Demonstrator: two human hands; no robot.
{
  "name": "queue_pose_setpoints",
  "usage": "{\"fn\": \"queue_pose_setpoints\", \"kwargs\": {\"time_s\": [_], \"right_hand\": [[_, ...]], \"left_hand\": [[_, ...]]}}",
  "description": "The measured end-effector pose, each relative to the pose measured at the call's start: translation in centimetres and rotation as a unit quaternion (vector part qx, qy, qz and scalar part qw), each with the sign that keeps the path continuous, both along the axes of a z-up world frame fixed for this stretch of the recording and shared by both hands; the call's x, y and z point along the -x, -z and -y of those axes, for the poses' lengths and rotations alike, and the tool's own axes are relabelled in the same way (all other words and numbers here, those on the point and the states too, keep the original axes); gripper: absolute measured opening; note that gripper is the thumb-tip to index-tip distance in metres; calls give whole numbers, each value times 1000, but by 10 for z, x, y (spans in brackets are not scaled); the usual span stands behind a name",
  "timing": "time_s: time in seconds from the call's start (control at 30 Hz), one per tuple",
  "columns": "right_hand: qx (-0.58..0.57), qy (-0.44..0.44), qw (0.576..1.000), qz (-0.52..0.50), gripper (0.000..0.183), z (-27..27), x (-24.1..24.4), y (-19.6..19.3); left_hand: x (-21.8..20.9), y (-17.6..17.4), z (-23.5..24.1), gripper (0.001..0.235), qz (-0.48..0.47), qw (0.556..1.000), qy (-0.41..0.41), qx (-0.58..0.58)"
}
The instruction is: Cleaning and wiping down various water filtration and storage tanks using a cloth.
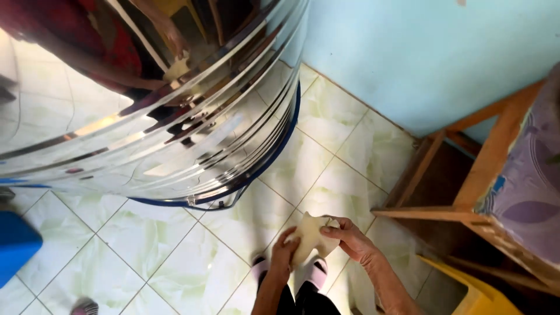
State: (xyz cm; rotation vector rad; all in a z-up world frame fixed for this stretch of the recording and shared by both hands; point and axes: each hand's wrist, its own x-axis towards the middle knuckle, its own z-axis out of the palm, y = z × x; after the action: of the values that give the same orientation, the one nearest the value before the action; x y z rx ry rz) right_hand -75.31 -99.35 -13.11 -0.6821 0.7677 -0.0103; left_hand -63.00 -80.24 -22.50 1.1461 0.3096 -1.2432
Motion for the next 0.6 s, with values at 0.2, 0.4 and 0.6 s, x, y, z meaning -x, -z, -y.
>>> {"fn": "queue_pose_setpoints", "kwargs": {"time_s": [0.2, 0.4, 0.6], "right_hand": [[91, -10, 995, 41, 46, 66, -51, -3], [26, 131, 991, 20, 40, 135, -66, 35], [33, 181, 982, -37, 41, 208, -91, 82]], "left_hand": [[18, 61, 58, 27, -91, 984, 28, 151], [-27, -32, 163, 54, -122, 992, 35, -8], [-33, -15, 252, 49, -102, 987, 104, 65]]}}
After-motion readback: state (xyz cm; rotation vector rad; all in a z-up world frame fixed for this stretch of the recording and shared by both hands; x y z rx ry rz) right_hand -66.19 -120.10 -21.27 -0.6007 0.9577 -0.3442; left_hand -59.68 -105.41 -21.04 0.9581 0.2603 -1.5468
